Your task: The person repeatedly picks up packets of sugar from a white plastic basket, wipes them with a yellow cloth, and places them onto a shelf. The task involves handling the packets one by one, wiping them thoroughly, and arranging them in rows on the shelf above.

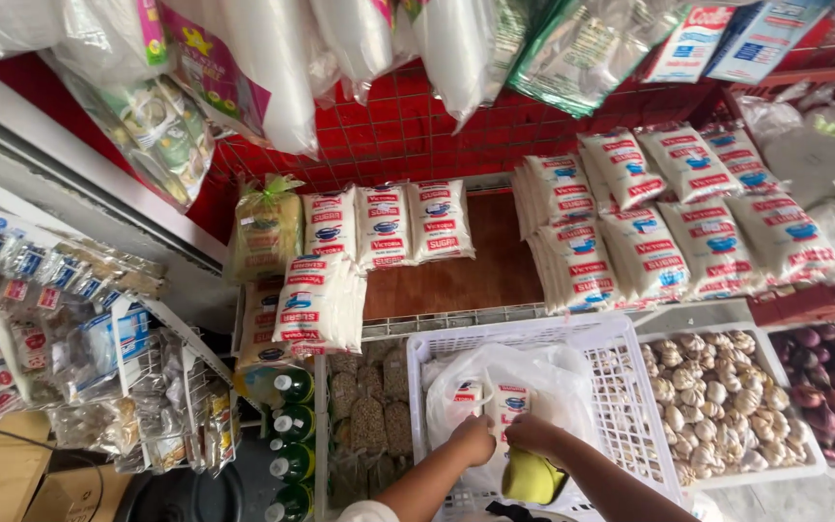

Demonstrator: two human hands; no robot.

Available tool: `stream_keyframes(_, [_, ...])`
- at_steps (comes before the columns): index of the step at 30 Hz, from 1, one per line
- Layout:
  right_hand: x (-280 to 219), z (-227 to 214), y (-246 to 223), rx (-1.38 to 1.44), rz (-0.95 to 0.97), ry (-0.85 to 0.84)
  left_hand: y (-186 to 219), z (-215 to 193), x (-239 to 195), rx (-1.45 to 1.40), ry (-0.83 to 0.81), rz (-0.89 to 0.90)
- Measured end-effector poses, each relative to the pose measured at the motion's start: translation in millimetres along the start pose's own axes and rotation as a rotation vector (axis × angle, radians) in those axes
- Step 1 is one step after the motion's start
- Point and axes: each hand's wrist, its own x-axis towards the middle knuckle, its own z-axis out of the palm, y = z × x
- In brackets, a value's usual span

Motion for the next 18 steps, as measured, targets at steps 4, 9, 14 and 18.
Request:
stream_keyframes(4, [-13, -5, 9, 0.192, 0.608, 0.026, 10, 12, 13, 0.023, -0.017, -0.011])
stream_keyframes(9, [-28, -11, -17, -0.022, 0.688, 0.244, 4, 40, 25, -0.345, 0.204, -0.258])
stream_keyframes(14, [-48, -22, -64, -0.299, 0.658, 0.344, 6, 66, 19, -0.246, 0.169, -0.216])
stream_keyframes(18, [-63, -37, -63, -0.375, 0.706, 0.432, 14, 80, 14, -0.603, 0.028, -0.234])
